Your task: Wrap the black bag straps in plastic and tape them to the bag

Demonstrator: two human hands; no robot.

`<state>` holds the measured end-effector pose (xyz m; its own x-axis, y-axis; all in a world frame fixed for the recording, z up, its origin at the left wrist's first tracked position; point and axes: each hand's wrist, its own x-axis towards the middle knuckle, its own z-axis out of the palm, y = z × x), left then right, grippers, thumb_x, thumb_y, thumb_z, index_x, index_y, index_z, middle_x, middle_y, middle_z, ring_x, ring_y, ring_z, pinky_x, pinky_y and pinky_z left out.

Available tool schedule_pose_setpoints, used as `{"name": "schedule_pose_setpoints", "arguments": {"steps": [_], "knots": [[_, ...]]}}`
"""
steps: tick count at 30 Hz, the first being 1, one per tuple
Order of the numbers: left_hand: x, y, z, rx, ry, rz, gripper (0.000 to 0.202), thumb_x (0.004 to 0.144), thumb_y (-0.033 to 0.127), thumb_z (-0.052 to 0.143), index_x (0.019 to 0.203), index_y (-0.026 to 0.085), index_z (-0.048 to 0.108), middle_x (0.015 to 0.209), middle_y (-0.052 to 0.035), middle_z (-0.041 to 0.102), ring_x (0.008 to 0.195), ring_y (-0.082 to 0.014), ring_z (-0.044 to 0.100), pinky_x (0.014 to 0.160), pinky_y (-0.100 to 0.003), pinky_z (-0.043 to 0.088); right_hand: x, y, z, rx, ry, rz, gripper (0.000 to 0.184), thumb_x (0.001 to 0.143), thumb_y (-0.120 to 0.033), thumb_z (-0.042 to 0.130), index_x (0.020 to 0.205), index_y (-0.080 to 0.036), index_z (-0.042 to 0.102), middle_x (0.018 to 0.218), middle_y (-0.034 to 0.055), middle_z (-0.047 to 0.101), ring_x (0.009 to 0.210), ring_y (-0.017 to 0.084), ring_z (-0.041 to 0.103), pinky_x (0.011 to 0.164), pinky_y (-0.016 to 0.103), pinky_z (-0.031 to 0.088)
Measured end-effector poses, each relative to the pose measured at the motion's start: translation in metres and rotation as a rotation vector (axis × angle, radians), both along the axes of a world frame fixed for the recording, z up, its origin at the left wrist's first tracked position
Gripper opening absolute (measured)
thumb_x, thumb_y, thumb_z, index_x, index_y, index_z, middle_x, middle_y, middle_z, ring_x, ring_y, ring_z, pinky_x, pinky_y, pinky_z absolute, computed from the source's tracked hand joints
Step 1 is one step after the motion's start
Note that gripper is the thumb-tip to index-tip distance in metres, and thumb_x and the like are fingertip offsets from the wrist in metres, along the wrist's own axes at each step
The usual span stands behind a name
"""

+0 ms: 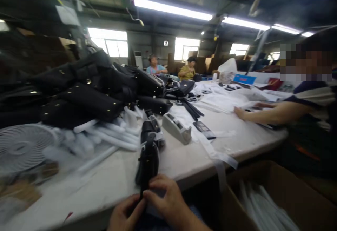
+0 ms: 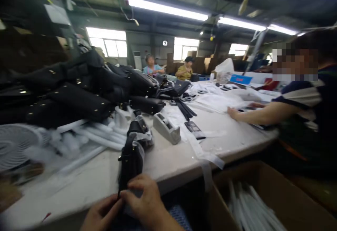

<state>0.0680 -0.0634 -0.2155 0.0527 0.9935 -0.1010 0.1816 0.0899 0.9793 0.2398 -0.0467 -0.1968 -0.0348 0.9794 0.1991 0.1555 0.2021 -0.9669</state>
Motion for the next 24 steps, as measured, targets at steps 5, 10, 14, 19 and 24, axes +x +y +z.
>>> {"name": "schedule_pose_setpoints", "arguments": {"steps": [5, 10, 14, 19, 24], "knots": [[-0.009, -0.019, -0.008, -0.039, -0.125, 0.137, 0.044, 0.073, 0.060, 0.072, 0.082, 0.017, 0.074, 0.080, -0.0051, 0.074, 0.081, -0.0240, 0.068, 0.077, -0.028, 0.052, 0.009, -0.003, 0.013, -0.048, -0.052, 0.171, 0.023, 0.084, -0.040, 0.069, 0.077, -0.019, 0.073, 0.085, 0.0050, 0.070, 0.083, 0.022, 0.064, 0.076, 0.030, 0.048], [-0.025, -0.041, -0.019, -0.017, -0.339, 0.358, 0.053, 0.066, 0.049, 0.083, 0.104, 0.018, 0.063, 0.084, -0.0057, 0.073, 0.081, -0.0222, 0.069, 0.072, -0.027, 0.053, 0.011, -0.001, 0.018, -0.143, -0.065, 0.297, 0.032, 0.088, -0.049, 0.062, 0.087, -0.019, 0.072, 0.091, 0.0059, 0.070, 0.090, 0.024, 0.064, 0.082, 0.031, 0.047], [-0.031, -0.046, -0.018, -0.024, -0.333, 0.412, 0.075, 0.071, 0.050, 0.079, 0.133, 0.018, 0.052, 0.091, -0.0075, 0.076, 0.084, -0.0229, 0.071, 0.074, -0.028, 0.054, 0.008, 0.003, 0.016, -0.231, -0.052, 0.394, 0.037, 0.086, -0.053, 0.062, 0.088, -0.017, 0.071, 0.088, 0.0057, 0.069, 0.089, 0.024, 0.064, 0.079, 0.030, 0.048], [-0.037, -0.042, -0.018, -0.046, -0.239, 0.310, 0.043, 0.072, 0.052, 0.077, 0.099, 0.019, 0.075, 0.096, -0.0075, 0.077, 0.092, -0.0247, 0.070, 0.082, -0.027, 0.054, 0.006, 0.004, 0.015, -0.274, -0.067, 0.427, 0.042, 0.086, -0.054, 0.062, 0.079, -0.013, 0.068, 0.069, 0.0035, 0.064, 0.065, 0.018, 0.059, 0.061, 0.027, 0.045], [-0.041, -0.041, -0.020, -0.025, -0.145, 0.246, 0.031, 0.072, 0.049, 0.077, 0.082, 0.019, 0.077, 0.084, -0.0063, 0.077, 0.083, -0.0227, 0.070, 0.077, -0.026, 0.054, 0.008, 0.003, 0.016, -0.265, -0.077, 0.444, 0.040, 0.087, -0.052, 0.061, 0.082, -0.013, 0.069, 0.069, 0.0027, 0.063, 0.065, 0.016, 0.057, 0.061, 0.025, 0.044]]}}
